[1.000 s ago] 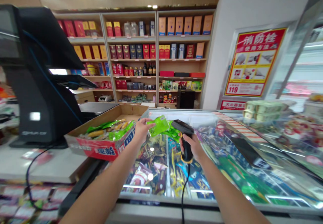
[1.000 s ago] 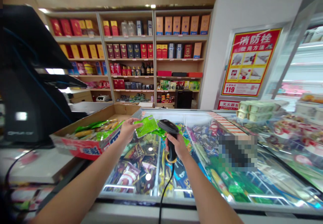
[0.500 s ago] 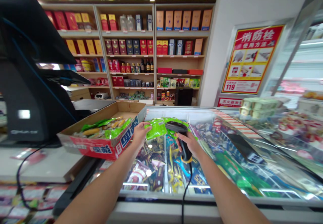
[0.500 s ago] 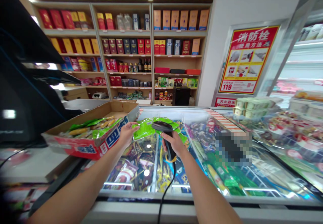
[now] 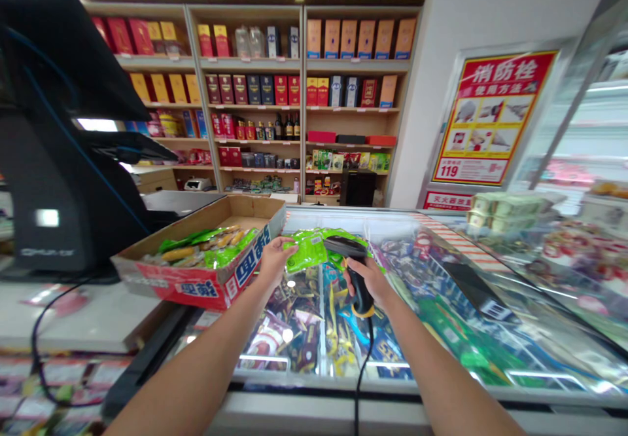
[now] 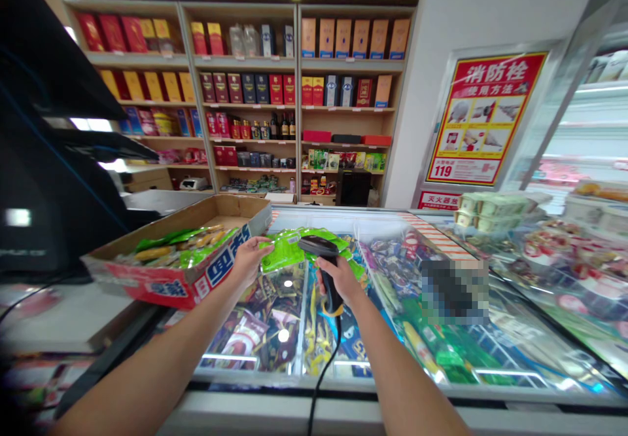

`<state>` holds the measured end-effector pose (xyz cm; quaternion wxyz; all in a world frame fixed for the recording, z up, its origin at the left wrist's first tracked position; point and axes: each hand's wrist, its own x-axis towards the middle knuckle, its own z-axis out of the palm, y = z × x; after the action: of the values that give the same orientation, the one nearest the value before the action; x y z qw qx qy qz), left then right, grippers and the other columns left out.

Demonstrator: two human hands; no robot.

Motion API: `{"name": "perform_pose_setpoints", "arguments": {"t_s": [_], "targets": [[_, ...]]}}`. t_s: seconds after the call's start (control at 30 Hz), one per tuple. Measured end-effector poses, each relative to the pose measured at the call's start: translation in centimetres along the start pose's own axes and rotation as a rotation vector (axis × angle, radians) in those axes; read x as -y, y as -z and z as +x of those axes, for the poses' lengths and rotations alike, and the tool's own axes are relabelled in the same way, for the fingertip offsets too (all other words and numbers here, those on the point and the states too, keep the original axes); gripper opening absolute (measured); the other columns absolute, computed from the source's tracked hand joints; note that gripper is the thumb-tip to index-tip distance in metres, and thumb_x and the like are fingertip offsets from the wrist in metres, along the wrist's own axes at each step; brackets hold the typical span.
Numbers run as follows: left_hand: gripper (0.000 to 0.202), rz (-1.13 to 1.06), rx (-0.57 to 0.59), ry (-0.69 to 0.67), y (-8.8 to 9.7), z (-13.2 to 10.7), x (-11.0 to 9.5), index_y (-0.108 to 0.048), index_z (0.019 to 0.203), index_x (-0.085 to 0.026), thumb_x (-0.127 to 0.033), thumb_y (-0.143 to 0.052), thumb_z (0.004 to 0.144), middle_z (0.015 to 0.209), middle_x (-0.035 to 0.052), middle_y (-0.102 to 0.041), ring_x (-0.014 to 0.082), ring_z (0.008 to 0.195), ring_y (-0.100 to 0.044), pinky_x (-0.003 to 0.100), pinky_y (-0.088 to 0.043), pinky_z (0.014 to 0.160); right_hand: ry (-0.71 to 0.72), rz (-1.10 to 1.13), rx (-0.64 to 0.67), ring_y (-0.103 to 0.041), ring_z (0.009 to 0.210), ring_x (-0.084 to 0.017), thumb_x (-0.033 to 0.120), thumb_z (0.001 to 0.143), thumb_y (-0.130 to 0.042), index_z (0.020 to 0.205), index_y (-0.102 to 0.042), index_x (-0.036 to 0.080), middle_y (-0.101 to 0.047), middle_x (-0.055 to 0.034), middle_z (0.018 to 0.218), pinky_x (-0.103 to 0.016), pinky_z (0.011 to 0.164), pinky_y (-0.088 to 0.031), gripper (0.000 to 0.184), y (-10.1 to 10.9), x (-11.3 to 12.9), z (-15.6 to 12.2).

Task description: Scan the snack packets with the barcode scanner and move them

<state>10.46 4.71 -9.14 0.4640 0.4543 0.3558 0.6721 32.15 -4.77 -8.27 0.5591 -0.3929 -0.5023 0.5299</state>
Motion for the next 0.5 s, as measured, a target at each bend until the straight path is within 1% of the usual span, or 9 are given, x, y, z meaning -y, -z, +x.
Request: {"name": "perform_pose_setpoints", "arguments": {"t_s": [0.07, 0.13, 0.27, 0.37, 0.5], "targets": [[0.04, -0.024, -0.014, 0.031, -0.2, -0.1, 0.0, -0.066, 0.066, -0.013, -0.025, -0.087, 0.034, 0.059, -0.0016, -0.062, 0.01, 0.056, -0.054, 0.022, -0.041, 0.056, 0.01, 0.054, -0.08, -0.052, 0.034, -0.012, 0.05, 0.067, -0.074, 0.075, -0.06, 0.017, -0.059, 0.0017, 0.05, -0.022, 0.034, -0.039, 0.038, 0.2, 0.0, 0.3], [0.043, -0.046, -0.024, 0.055, -0.5, 0.0, 0.0, -0.065, 0.067, -0.013, -0.026, -0.087, 0.032, 0.06, -0.001, -0.063, 0.0109, 0.056, -0.056, 0.024, -0.042, 0.058, 0.047, 0.137, -0.195, -0.051, 0.034, -0.012, 0.051, 0.064, -0.076, 0.078, -0.06, 0.017, -0.059, 0.0024, 0.049, -0.022, 0.033, -0.04, 0.04, 0.6, 0.2, 0.7], [0.047, -0.046, 0.017, 0.097, -1.8, 0.2, -0.2, -0.064, 0.068, -0.013, -0.027, -0.088, 0.031, 0.056, -0.0025, -0.061, 0.0117, 0.054, -0.055, 0.025, -0.043, 0.057, 0.165, 0.312, -0.412, -0.051, 0.034, -0.012, 0.05, 0.062, -0.078, 0.078, -0.058, 0.018, -0.058, 0.0034, 0.049, -0.024, 0.033, -0.042, 0.04, 2.1, 0.8, 1.3], [0.045, 0.002, 0.05, 0.061, -3.8, 0.5, -0.3, -0.064, 0.068, -0.014, -0.029, -0.087, 0.033, 0.054, -0.0046, -0.057, 0.0106, 0.052, -0.052, 0.024, -0.041, 0.056, 0.246, 0.377, -0.541, -0.053, 0.035, -0.013, 0.051, 0.064, -0.076, 0.078, -0.056, 0.019, -0.058, 0.0045, 0.048, -0.025, 0.035, -0.043, 0.04, 3.5, 1.0, 1.6], [0.04, 0.07, 0.085, 0.026, -7.5, 0.7, 0.0, -0.064, 0.069, -0.014, -0.032, -0.085, 0.039, 0.054, -0.005, -0.056, 0.0106, 0.053, -0.051, 0.024, -0.039, 0.056, 0.344, 0.418, -0.678, -0.054, 0.036, -0.014, 0.054, 0.068, -0.072, 0.077, -0.053, 0.021, -0.056, 0.0059, 0.047, -0.026, 0.037, -0.045, 0.039, 4.9, 1.0, 2.0]]}}
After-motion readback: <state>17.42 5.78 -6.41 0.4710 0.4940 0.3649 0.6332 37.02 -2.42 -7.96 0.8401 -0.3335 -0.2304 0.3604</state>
